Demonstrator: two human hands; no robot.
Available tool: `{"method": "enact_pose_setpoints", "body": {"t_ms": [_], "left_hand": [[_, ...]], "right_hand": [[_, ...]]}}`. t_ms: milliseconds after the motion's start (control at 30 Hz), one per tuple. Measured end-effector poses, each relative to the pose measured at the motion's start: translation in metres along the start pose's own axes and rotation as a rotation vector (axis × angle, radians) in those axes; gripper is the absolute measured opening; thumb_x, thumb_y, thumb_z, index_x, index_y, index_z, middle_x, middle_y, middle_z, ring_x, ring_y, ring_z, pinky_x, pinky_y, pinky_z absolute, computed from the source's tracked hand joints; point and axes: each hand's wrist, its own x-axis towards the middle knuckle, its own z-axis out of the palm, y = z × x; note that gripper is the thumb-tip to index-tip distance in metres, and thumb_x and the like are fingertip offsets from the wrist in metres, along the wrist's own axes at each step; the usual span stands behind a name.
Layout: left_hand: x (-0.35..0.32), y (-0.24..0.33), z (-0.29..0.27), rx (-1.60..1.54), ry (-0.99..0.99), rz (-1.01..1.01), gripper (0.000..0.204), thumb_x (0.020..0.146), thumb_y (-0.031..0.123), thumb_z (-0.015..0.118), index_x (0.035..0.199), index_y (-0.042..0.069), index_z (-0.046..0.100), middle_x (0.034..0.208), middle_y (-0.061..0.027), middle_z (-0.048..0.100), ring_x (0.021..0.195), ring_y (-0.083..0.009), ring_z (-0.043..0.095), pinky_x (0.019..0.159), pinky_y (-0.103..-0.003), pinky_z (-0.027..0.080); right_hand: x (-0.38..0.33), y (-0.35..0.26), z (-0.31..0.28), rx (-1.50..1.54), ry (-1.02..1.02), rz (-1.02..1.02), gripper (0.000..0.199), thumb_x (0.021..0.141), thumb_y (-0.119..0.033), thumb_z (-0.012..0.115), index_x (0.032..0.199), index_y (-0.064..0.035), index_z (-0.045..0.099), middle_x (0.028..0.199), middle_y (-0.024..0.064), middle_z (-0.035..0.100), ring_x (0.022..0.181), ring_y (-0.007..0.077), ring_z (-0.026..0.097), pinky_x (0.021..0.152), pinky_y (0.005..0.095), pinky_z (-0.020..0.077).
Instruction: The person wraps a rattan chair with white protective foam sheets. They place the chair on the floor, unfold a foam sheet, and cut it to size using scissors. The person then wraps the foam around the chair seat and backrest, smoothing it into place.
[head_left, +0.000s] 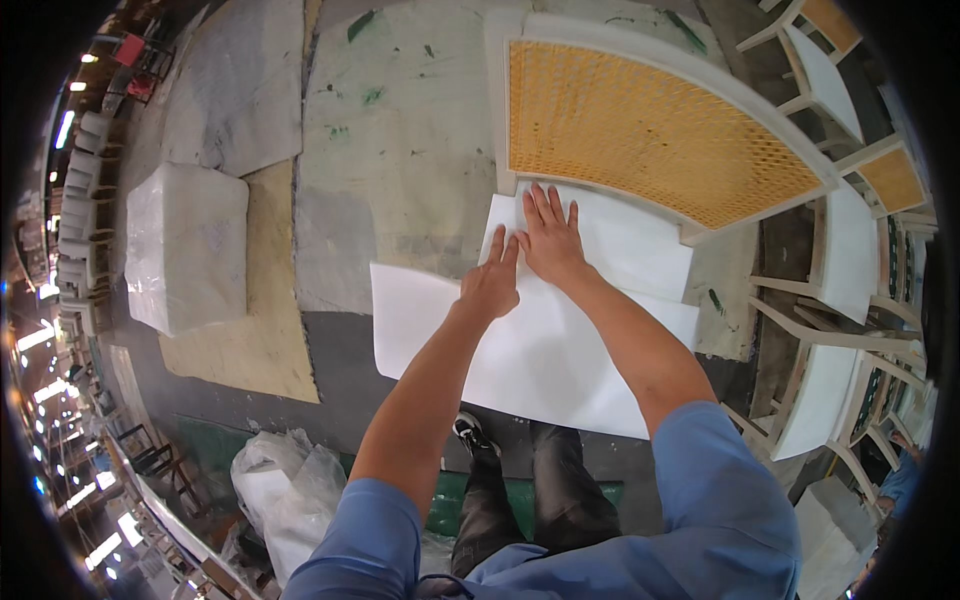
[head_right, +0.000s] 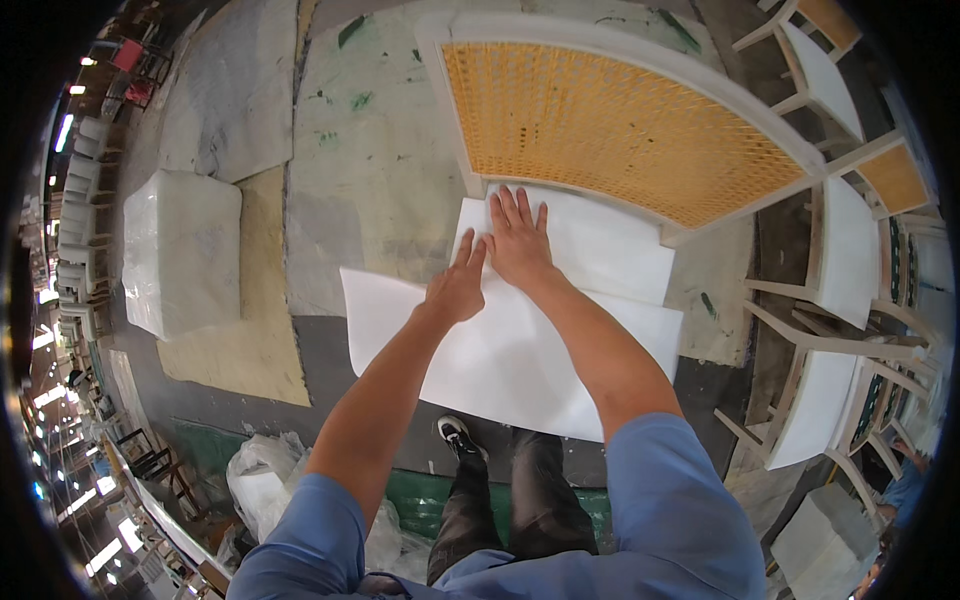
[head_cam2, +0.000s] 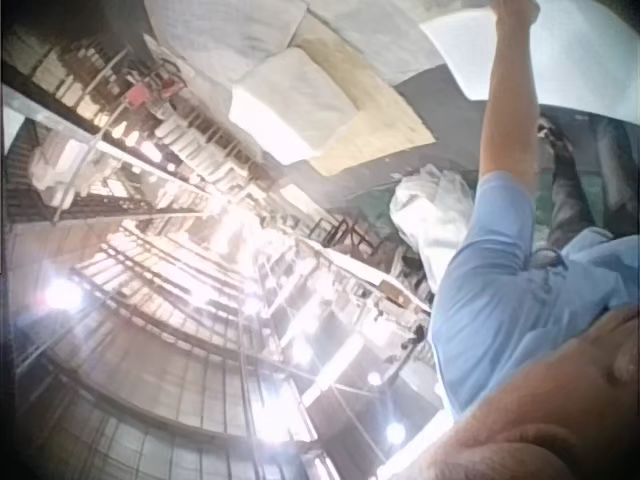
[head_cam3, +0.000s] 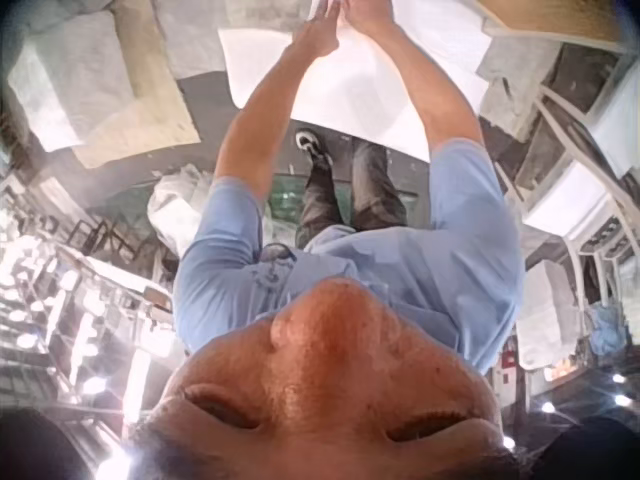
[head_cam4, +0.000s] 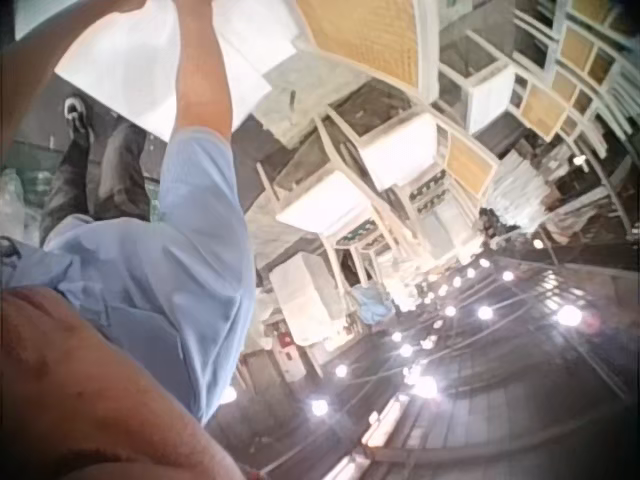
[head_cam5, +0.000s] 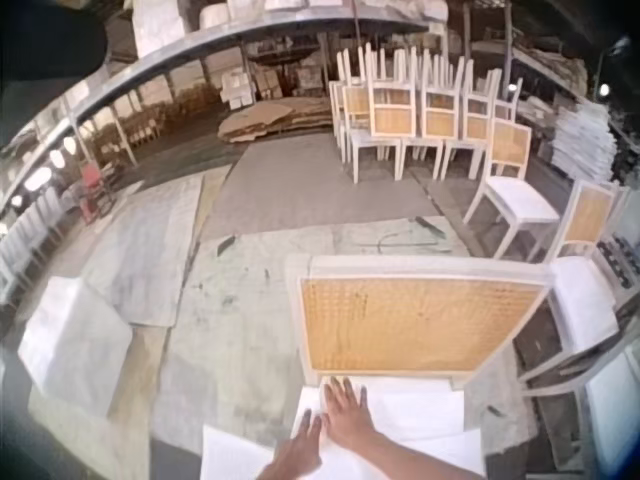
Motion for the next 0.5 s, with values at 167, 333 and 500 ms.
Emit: {"method": "enact_pose_setpoints", "body": {"t_ms": [167, 333, 500], "left_hand": [[0.041, -0.027, 0.028, -0.09, -0.013, -0.093, 0.104, 0.076, -0.001, 0.057, 0.167, 0.012, 0.008, 0.175, -0.0066, 0.003, 0.123, -0.0372, 0.064, 0.093, -0.046, 0.058], [0.068, -0.021, 0.031, -0.067, -0.063, -0.093, 0.103, 0.077, 0.001, 0.055, 0.167, 0.01, 0.005, 0.175, -0.0075, 0.002, 0.133, -0.0338, 0.057, 0.095, -0.049, 0.055], [0.046, -0.029, 0.048, -0.043, 0.01, -0.076, 0.104, 0.077, -0.002, 0.055, 0.167, 0.014, 0.004, 0.176, -0.0074, 0.0, 0.126, -0.0344, 0.063, 0.089, -0.044, 0.057]], "right_hand": [[0.034, 0.008, 0.053, -0.061, -0.087, 0.012, 0.065, 0.106, -0.042, 0.046, 0.159, -0.0066, 0.033, 0.171, 0.0098, 0.023, 0.157, 0.033, 0.02, 0.123, 0.0682, 0.0136], [0.045, 0.029, 0.061, -0.054, -0.101, 0.061, 0.066, 0.106, -0.046, 0.043, 0.159, -0.0065, 0.035, 0.17, 0.0087, 0.028, 0.157, 0.0328, 0.021, 0.123, 0.0699, 0.0134], [-0.005, 0.045, 0.041, 0.109, -0.002, 0.074, 0.068, 0.103, -0.046, 0.054, 0.159, -0.01, 0.037, 0.17, 0.0174, 0.024, 0.157, 0.0406, 0.017, 0.121, 0.0713, 0.0137]]}}
